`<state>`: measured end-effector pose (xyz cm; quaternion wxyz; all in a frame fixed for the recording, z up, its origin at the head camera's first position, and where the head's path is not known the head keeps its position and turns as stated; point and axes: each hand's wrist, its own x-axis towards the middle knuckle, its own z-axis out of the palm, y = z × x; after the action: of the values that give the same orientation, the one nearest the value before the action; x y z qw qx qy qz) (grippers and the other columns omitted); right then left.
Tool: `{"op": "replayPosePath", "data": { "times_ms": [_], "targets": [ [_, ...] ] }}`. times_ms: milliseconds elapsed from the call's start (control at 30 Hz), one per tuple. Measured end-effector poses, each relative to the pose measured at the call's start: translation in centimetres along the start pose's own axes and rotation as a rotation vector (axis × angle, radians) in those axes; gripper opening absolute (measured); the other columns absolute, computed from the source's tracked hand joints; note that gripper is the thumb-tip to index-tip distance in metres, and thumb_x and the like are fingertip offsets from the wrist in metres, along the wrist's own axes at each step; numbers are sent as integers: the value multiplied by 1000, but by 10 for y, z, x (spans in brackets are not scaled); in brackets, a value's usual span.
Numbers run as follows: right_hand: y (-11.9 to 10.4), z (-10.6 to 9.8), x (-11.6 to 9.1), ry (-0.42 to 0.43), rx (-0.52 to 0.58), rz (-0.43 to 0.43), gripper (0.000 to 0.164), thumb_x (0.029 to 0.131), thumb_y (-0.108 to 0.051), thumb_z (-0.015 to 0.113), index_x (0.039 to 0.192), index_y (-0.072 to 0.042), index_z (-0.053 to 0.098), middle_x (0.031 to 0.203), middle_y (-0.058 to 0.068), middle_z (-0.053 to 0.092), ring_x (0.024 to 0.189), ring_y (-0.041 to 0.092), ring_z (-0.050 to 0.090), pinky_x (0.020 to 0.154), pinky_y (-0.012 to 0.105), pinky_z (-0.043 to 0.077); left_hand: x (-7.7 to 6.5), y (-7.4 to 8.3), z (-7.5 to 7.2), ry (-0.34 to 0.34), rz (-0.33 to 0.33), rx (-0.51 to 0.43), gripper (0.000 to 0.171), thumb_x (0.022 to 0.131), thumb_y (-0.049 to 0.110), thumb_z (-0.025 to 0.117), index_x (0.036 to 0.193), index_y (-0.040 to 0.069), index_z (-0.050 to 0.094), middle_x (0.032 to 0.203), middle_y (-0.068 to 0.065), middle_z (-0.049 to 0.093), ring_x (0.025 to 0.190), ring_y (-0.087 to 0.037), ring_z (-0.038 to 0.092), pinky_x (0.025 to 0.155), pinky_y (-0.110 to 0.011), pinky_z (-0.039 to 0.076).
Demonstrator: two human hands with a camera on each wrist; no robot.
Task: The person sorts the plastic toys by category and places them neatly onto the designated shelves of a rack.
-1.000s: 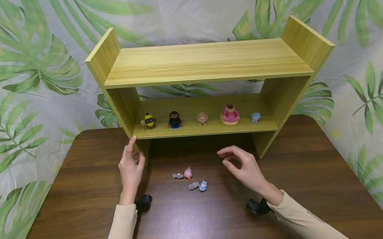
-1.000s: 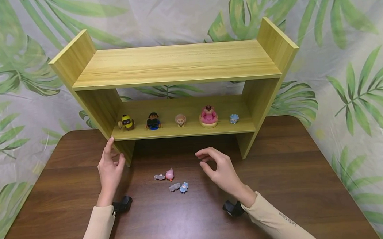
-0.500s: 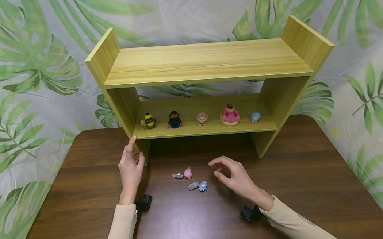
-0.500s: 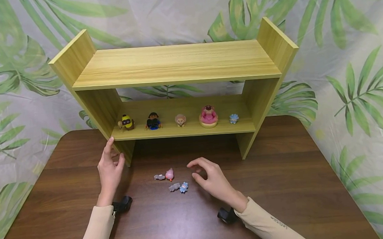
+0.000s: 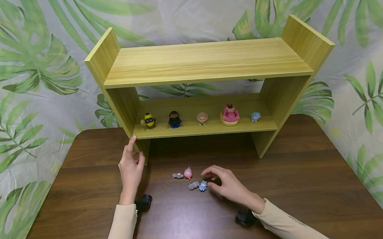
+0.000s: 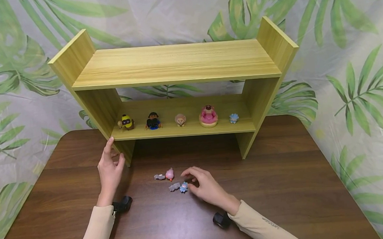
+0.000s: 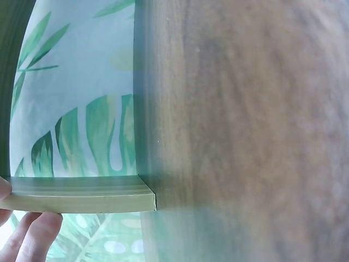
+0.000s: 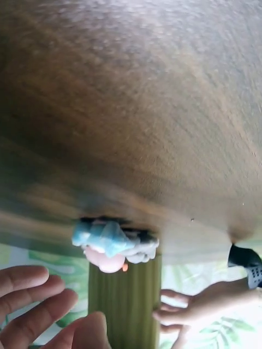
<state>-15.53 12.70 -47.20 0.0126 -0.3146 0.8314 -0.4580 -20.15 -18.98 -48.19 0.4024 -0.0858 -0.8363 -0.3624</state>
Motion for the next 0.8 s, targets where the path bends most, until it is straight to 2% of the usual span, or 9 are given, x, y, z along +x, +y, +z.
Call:
{"op": "replayPosePath", "data": {
  "times_ms": [200, 367, 567, 800],
  "targets": [
    [4, 6, 3, -83, -13, 7, 28, 82, 9, 64, 108, -2, 63, 105, 8, 65, 97, 24, 61, 82, 37, 53, 0, 0, 0, -1, 0, 0, 75, 82, -13, 58, 142, 27, 38, 93, -16, 55, 79, -29, 61, 52, -42, 55],
    [6, 9, 3, -126, -52, 32, 26, 84, 7, 65, 107, -4, 63, 106, 6, 64, 95, 21, 60, 81, 34, 53, 0, 0, 0, -2, -1, -2, 74, 83, -13, 58, 141, 27, 38, 93, -16, 54, 79, -29, 61, 53, -42, 56],
    [7, 10, 2, -137, -90, 60, 23, 83, 5, 66, 104, -5, 64, 100, 3, 64, 89, 17, 59, 76, 29, 52, 0, -1, 1, -2, -1, -4, 75, 82, -14, 58, 141, 28, 38, 94, -16, 55, 80, -31, 62, 53, -42, 56],
    [9, 12, -1, -142, -73, 54, 21, 81, 7, 66, 99, -4, 64, 92, 2, 63, 80, 13, 59, 69, 25, 53, 0, 0, 0, -2, -7, -3, 74, 82, -13, 57, 141, 27, 39, 94, -17, 55, 80, -31, 62, 52, -42, 56]
  ]
}}
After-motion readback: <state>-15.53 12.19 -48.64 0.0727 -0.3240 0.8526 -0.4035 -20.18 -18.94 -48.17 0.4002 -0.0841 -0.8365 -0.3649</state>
